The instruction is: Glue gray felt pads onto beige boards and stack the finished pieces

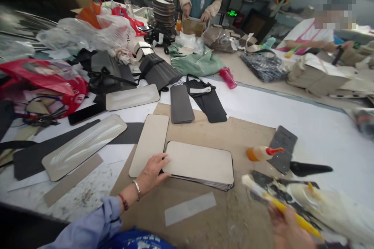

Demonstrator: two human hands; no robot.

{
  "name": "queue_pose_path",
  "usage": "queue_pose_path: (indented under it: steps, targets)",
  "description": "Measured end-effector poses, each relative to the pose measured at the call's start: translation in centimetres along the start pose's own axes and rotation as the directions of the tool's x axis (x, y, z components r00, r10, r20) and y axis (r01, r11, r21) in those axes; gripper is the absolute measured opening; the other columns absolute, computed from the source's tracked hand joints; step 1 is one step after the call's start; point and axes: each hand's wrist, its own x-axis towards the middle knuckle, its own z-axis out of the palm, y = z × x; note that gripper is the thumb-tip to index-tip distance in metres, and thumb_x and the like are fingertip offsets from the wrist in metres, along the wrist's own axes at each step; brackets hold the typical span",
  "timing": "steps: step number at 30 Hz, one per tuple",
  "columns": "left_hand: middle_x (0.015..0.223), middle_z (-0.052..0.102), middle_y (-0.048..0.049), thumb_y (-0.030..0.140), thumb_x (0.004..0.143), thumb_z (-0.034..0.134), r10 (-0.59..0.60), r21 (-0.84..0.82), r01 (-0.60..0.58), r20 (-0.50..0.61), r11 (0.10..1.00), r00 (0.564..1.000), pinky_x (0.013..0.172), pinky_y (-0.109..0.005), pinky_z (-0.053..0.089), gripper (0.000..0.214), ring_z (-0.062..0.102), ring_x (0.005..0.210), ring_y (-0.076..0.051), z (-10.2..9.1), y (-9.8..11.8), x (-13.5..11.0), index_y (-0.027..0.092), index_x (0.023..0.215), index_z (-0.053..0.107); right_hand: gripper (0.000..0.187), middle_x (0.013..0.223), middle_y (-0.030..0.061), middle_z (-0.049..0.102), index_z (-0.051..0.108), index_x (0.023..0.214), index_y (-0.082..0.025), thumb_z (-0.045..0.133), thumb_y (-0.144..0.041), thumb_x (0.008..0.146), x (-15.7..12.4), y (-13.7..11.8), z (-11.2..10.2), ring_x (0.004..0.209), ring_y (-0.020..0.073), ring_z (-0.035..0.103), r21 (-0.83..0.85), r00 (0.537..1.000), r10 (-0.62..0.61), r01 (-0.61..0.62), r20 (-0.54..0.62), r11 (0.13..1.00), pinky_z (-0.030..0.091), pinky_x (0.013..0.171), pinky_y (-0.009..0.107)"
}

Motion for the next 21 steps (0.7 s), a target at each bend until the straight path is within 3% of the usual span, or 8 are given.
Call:
queue_pose_path:
  steps: [2,6,9,11,13,17,21]
  targets:
    - [0.117,0.054,-0.0096,0.016,0.069,0.065,0.048,-0.011,-0.047,0.01,0.999,0.999,0.095,-0.044,0.041,0.033,0.047,0.112,-0.025,0.4,-0.1,-0.4,0.021,0.102,0.059,0.037,0.08,0.0035,0.064,0.061,0.077,-0.017,0.075,-0.043,0.055,-3.6,0.9,5.6,0.066,0.0141,0.062,0.078,0.975,0.145,-0.16,0.168,0.984,0.056,0.06,0.026]
    - [0.115,0.056,-0.0092,0.014,0.072,0.061,0.103,-0.032,-0.104,-0.047,0.994,0.994,0.094,-0.045,0.043,0.029,0.048,0.112,-0.024,0.9,-1.1,-0.9,0.022,0.101,0.06,0.045,0.077,0.0042,0.067,0.061,0.083,-0.012,0.073,-0.047,0.057,-10.2,2.4,16.9,0.062,0.012,0.062,0.092,0.906,0.164,-0.216,0.39,0.972,0.055,0.063,0.025]
    - [0.114,0.057,-0.009,0.016,0.074,0.06,0.127,-0.043,-0.13,-0.075,0.991,0.989,0.093,-0.046,0.044,0.027,0.05,0.111,-0.024,1.2,-1.6,-0.9,0.023,0.1,0.061,0.047,0.076,0.0044,0.067,0.062,0.083,-0.011,0.071,-0.05,0.058,-12.5,3.4,21.2,0.061,0.0127,0.062,0.053,0.883,0.142,-0.184,0.448,0.982,0.055,0.062,0.025]
    - [0.115,0.057,-0.009,0.018,0.075,0.06,0.135,-0.041,-0.139,-0.081,0.989,0.988,0.093,-0.046,0.045,0.027,0.05,0.11,-0.024,1.4,-1.8,-0.9,0.023,0.101,0.061,0.047,0.074,0.0046,0.068,0.062,0.082,-0.011,0.07,-0.052,0.058,-12.4,4.2,21.9,0.062,0.0141,0.063,0.008,0.881,0.124,-0.143,0.457,0.99,0.054,0.062,0.026]
    - [0.115,0.057,-0.009,0.02,0.075,0.059,0.142,-0.041,-0.146,-0.087,0.988,0.986,0.092,-0.046,0.045,0.026,0.051,0.109,-0.025,1.5,-2.0,-0.9,0.024,0.101,0.062,0.048,0.073,0.0048,0.068,0.062,0.082,-0.011,0.069,-0.052,0.059,-11.1,4.7,21.0,0.062,0.015,0.063,-0.03,0.9,0.092,-0.087,0.426,0.996,0.054,0.062,0.027]
    - [0.113,0.058,-0.0079,0.02,0.076,0.059,0.151,-0.056,-0.157,-0.099,0.986,0.983,0.093,-0.045,0.045,0.026,0.051,0.108,-0.024,1.6,-2.2,-1.0,0.024,0.101,0.062,0.05,0.07,0.0053,0.068,0.061,0.082,-0.01,0.066,-0.055,0.06,-5.6,4.3,16.2,0.063,0.0163,0.064,-0.12,0.974,-0.027,0.055,0.223,0.991,0.054,0.063,0.028]
    - [0.114,0.058,-0.0076,0.02,0.076,0.058,0.123,-0.107,-0.133,-0.097,0.985,0.988,0.095,-0.044,0.043,0.024,0.049,0.108,-0.024,1.3,-2.0,-1.1,0.023,0.099,0.063,0.051,0.063,0.0065,0.066,0.063,0.081,-0.009,0.06,-0.057,0.064,-0.8,2.3,10.9,0.061,0.0189,0.064,-0.276,0.987,-0.149,0.161,0.065,0.948,0.053,0.061,0.031]
